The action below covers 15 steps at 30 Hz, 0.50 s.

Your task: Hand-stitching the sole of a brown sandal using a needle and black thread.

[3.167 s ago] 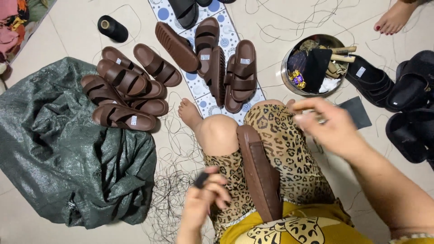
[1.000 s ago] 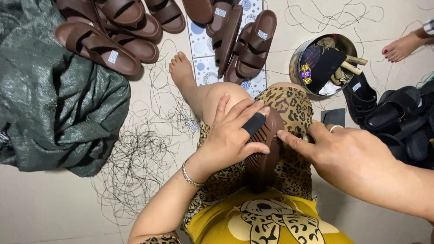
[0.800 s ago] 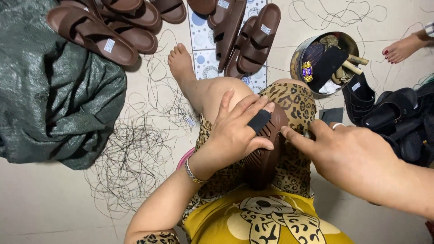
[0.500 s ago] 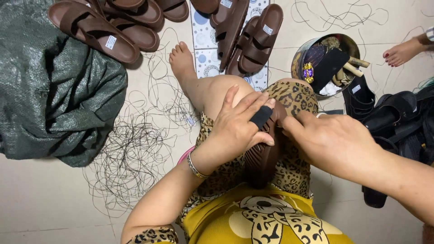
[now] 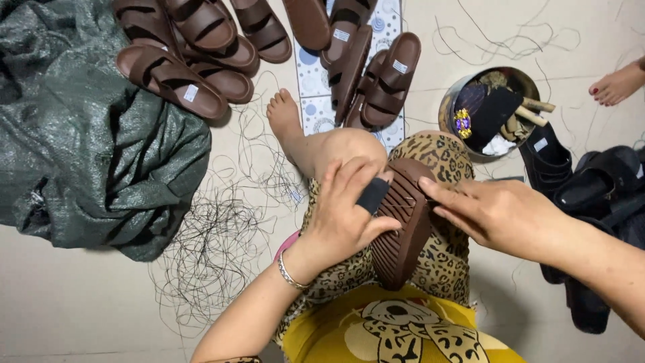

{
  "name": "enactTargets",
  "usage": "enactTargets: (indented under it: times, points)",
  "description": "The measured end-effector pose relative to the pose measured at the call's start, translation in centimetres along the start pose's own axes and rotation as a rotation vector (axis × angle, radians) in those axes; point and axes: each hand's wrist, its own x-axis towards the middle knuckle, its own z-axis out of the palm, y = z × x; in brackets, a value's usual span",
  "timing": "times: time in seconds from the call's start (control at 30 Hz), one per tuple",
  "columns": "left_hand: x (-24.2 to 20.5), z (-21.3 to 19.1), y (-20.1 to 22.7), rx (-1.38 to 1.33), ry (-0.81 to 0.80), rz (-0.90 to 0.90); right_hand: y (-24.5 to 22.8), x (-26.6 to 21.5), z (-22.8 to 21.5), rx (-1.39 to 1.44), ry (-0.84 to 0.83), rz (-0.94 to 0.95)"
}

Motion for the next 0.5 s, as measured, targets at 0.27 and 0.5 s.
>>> enactTargets:
  times: [0.27,0.5]
  points:
    - [1.1,2.4,-0.7,0.014,-0.344,-0.168,2.3,0.0,-0.5,-0.031,-0.469,0.143]
    - [0.5,2.8,-1.9,-0.03,-0.204,-0.084,2.0,0.7,-0.9,0.112,-0.627,0.24]
